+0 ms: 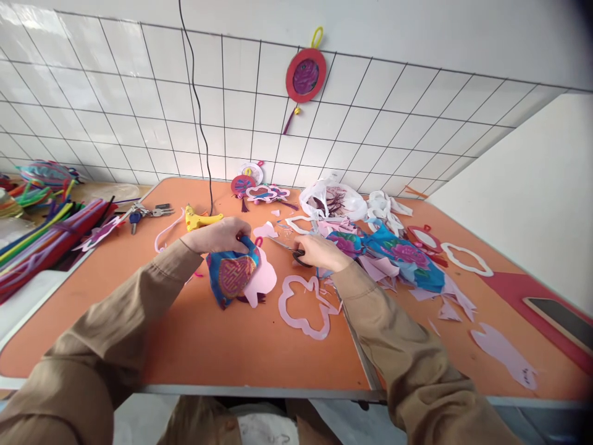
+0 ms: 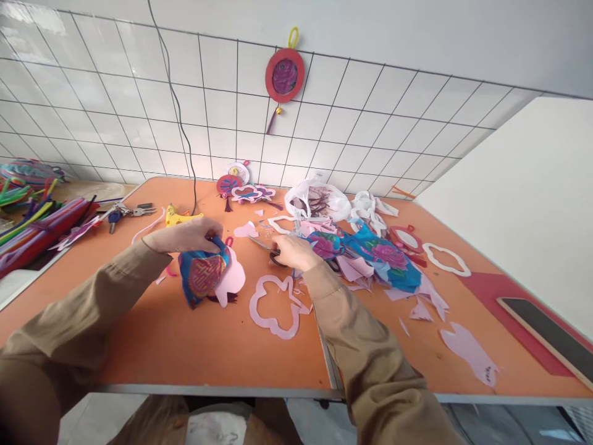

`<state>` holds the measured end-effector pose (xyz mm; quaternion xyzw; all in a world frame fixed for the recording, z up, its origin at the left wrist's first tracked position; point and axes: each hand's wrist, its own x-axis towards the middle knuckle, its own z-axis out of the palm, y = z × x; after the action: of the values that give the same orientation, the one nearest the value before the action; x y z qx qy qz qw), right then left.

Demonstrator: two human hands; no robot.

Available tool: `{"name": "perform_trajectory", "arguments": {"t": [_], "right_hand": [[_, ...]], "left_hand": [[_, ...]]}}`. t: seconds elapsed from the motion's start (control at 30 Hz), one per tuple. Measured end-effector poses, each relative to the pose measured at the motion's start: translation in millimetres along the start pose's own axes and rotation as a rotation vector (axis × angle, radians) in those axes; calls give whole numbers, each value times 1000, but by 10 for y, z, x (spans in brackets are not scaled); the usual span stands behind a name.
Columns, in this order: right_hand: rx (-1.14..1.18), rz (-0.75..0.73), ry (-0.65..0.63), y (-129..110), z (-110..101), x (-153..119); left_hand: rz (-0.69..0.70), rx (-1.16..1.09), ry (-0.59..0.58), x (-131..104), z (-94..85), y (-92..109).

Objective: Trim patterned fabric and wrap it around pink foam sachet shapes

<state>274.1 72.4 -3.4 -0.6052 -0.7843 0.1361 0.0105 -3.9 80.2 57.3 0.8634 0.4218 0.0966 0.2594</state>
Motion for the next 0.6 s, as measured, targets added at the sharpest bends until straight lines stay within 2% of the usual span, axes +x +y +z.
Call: {"name": "perform_trajectory", "arguments": {"t": [0.2,0.27,0.33,0.47,0.53,0.6], "right_hand": [[52,-35,-89,-38,-71,-54],[106,-46,-131,-50,-99,-80],[206,-61,-110,-76,-113,-93],[619,-215,36,-225,-126,-126],[915,-369,29,-350,-153,-187],[1090,-486,16,-491,-195,-280]], "left_hand": [[17,-178,52,-167,-282,93],[6,-203,84,-223,-336,158],[13,-259,112,-263,-356,214],[36,-366,187,-280,-324,264],[36,-408,219,-262,-292,267],[26,-434,243,-232,-254,267]]}}
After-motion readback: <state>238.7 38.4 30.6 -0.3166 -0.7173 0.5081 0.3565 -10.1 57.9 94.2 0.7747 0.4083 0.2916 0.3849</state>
